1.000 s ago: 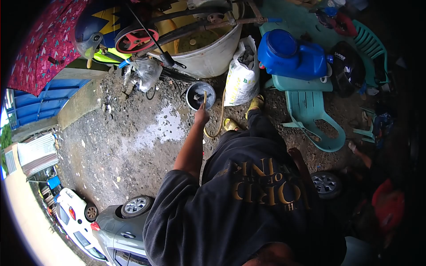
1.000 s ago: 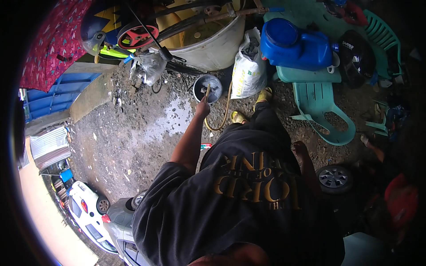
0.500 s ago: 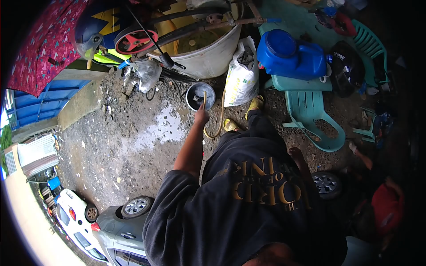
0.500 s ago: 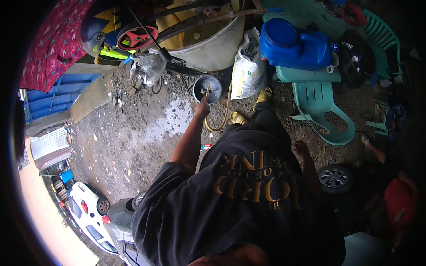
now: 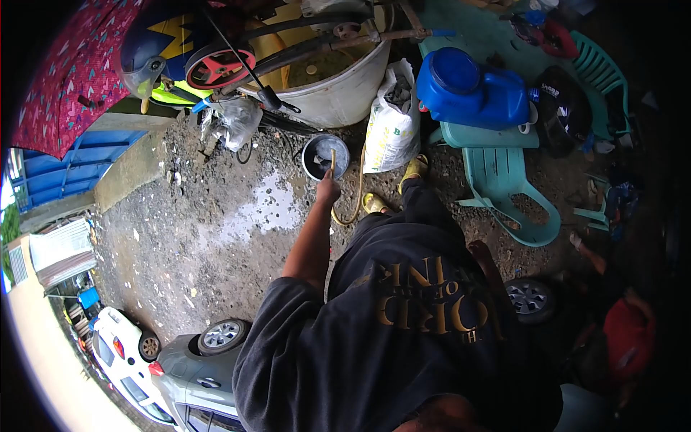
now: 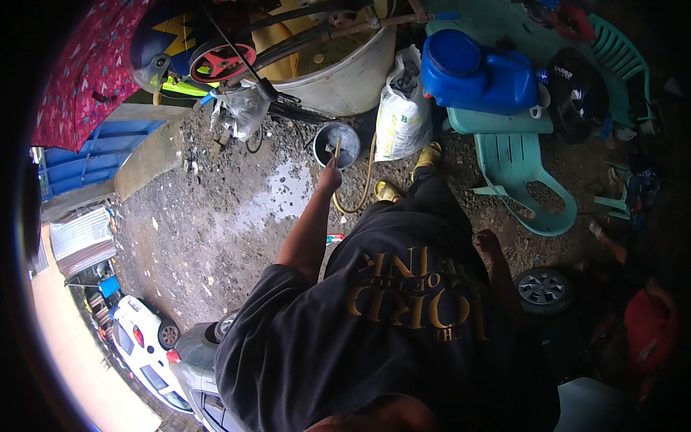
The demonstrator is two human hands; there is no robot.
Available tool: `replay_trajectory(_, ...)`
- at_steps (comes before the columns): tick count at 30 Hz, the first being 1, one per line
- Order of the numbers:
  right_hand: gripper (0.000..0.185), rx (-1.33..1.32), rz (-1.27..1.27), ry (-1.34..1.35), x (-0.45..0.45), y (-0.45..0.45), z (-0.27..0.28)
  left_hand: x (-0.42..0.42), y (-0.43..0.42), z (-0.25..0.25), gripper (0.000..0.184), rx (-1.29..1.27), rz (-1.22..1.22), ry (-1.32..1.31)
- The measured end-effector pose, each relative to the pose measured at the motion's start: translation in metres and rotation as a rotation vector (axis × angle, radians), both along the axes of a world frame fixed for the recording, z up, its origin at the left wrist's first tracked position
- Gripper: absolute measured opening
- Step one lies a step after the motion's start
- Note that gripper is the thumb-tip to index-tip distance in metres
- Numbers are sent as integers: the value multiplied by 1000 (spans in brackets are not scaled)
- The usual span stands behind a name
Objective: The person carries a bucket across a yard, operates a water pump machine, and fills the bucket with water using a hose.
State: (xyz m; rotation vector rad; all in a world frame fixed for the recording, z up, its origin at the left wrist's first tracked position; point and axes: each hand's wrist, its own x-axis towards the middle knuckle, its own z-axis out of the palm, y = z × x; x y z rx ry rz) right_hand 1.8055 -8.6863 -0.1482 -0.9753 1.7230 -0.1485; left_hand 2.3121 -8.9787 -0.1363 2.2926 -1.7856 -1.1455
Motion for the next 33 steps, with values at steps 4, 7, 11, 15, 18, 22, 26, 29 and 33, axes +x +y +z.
replay_trajectory(4, 18, -56, 79, 26, -3, 1, -7, -1, 0, 2, 55, 8, 1, -20)
replay_trajectory(7, 17, -72, 91, 12, -7, 5, -15, -2, 0, 1, 54, 8, -2, -27)
replay_trajectory(11, 16, -80, 71, 8, -8, 9, -21, -3, 1, 6, 53, -5, 11, -14)
replay_trajectory(15, 17, -47, 66, 16, -6, 8, -17, 2, 4, -6, 53, -86, -26, 18)
replay_trajectory(18, 17, -42, 100, 30, -8, 8, -18, 0, 1, 0, 52, -19, -9, 2)
replay_trajectory(22, 19, -108, 177, 71, -13, 11, -23, -3, 0, 3, 51, -30, 16, 38)
replay_trajectory(26, 19, -100, 104, 54, -8, 10, -18, -3, -1, 3, 51, 1, 40, 40)
replay_trajectory(29, 18, 42, 35, 72, 3, 0, 1, -3, 0, 2, 52, 0, 28, 10)
replay_trajectory(33, 18, 28, 58, 73, 4, -2, 8, -2, 2, 1, 54, 0, 16, 23)
